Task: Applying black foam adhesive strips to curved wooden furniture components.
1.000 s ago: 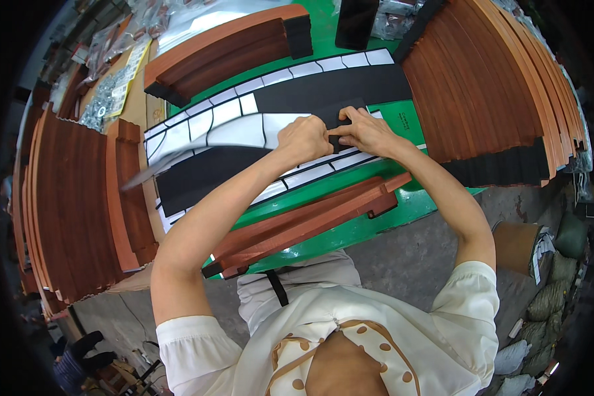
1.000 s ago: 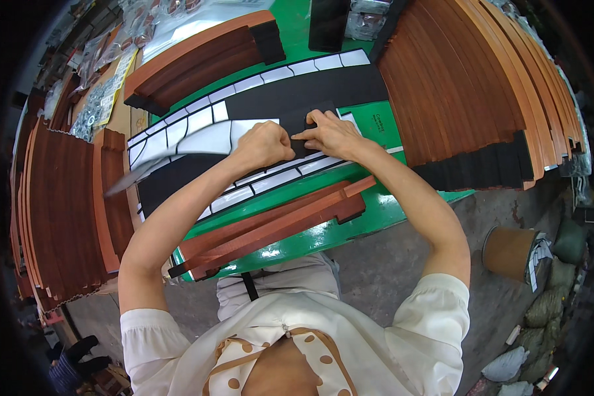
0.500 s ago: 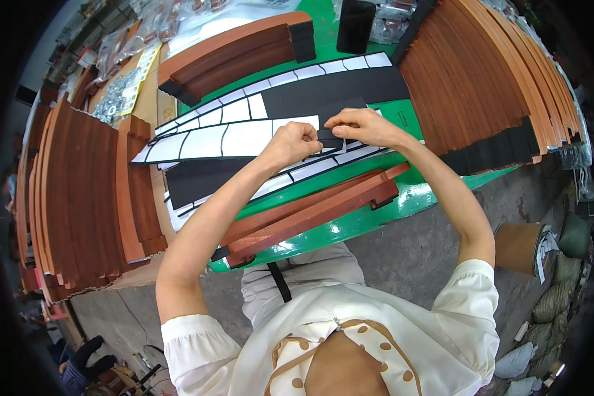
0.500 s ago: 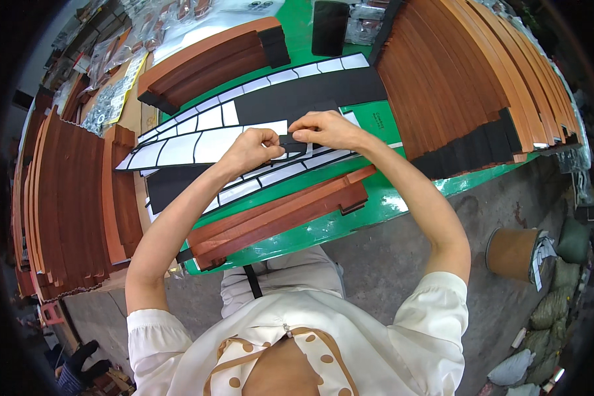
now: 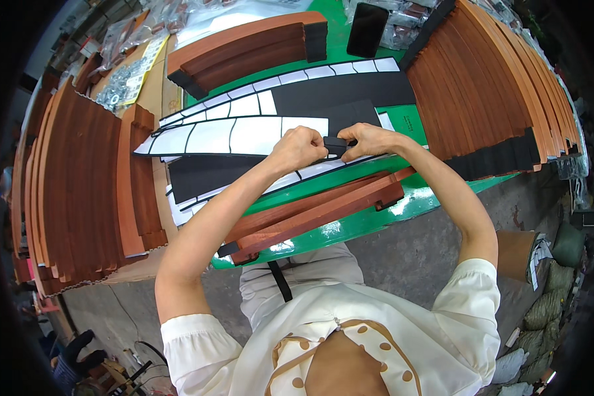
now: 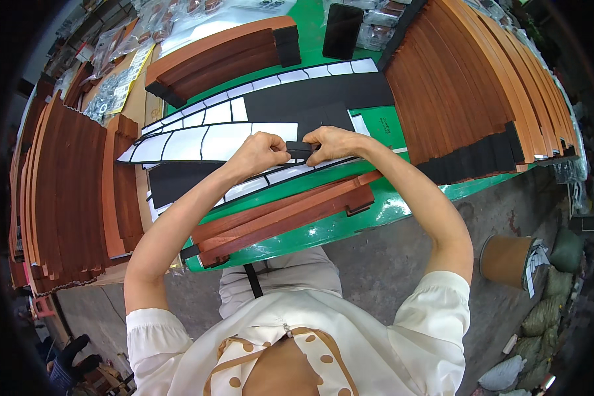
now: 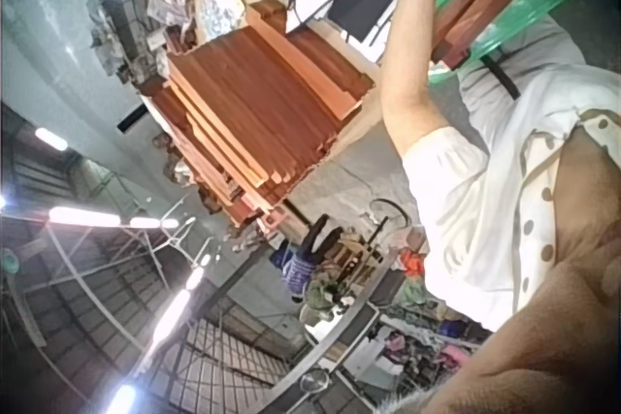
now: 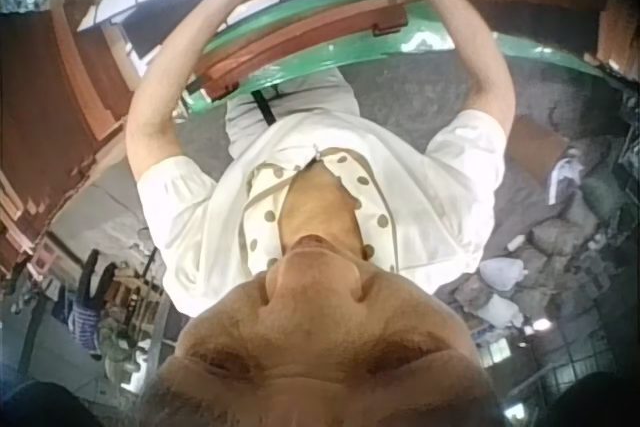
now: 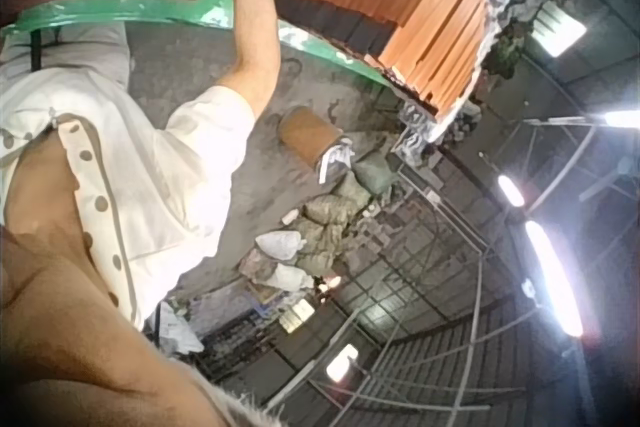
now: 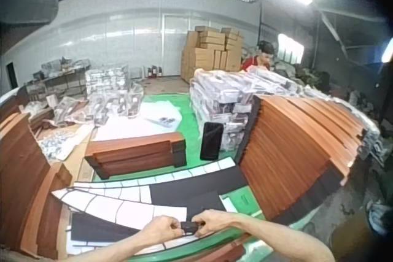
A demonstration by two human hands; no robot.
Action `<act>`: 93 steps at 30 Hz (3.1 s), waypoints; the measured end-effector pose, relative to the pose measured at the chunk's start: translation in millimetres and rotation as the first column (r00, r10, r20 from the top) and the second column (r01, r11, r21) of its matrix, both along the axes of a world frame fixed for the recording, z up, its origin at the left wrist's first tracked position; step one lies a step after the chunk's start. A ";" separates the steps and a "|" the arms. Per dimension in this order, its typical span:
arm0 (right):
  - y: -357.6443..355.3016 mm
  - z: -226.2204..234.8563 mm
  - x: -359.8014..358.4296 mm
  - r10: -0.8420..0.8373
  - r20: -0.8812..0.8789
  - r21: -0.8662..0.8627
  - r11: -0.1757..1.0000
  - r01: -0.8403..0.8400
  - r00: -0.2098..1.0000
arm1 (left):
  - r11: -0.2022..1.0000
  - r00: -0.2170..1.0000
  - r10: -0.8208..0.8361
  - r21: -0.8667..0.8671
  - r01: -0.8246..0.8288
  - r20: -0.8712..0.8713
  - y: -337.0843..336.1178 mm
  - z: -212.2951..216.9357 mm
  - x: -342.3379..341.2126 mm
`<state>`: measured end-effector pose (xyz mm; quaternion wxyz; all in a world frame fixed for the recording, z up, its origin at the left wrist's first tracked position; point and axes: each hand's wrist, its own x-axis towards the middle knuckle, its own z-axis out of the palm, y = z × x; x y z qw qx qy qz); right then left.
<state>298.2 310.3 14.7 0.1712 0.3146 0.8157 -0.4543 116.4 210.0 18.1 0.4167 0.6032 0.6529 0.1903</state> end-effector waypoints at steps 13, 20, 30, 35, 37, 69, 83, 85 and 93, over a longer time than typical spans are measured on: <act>-1.5 -11.4 -12.0 -0.005 -0.030 0.032 0.999 0.006 1.000 | 0.980 0.969 0.189 -0.085 -0.178 0.161 -7.1 0.5 -26.8; 8.0 13.4 -2.8 -0.069 -0.147 0.176 0.980 0.095 0.987 | 0.996 0.975 0.086 -0.018 -0.085 0.203 -24.2 3.8 -49.4; -40.9 44.2 -47.7 -0.029 -0.316 0.190 0.977 0.093 0.948 | 0.956 0.985 -0.104 0.260 0.137 -0.137 -44.7 21.6 -44.8; -53.3 44.3 -50.2 0.087 -0.341 0.395 0.917 0.059 0.936 | 0.957 0.987 -0.076 0.267 0.113 -0.144 -57.9 27.0 -54.0; -54.7 40.3 -45.2 -0.064 -0.569 0.189 0.960 0.207 0.820 | 0.998 0.974 -0.021 0.056 0.008 0.227 -62.5 30.3 -61.8; -190.0 95.3 -12.5 -0.628 -0.679 -0.607 0.771 0.190 0.380 | 0.546 0.941 0.183 0.767 -0.337 0.284 -171.5 75.0 0.8; -192.1 59.5 16.0 0.334 -0.698 0.712 0.418 0.565 0.633 | 0.808 0.489 0.236 0.110 -0.579 0.840 -166.7 59.8 32.9; -193.7 58.3 21.7 0.301 -0.725 0.680 0.452 0.577 0.619 | 0.820 0.505 0.226 0.116 -0.560 0.833 -167.0 58.3 37.5; -192.4 49.9 54.1 0.214 -0.764 0.617 0.522 0.589 0.609 | 0.842 0.654 0.209 0.207 -0.499 0.727 -163.4 65.8 65.7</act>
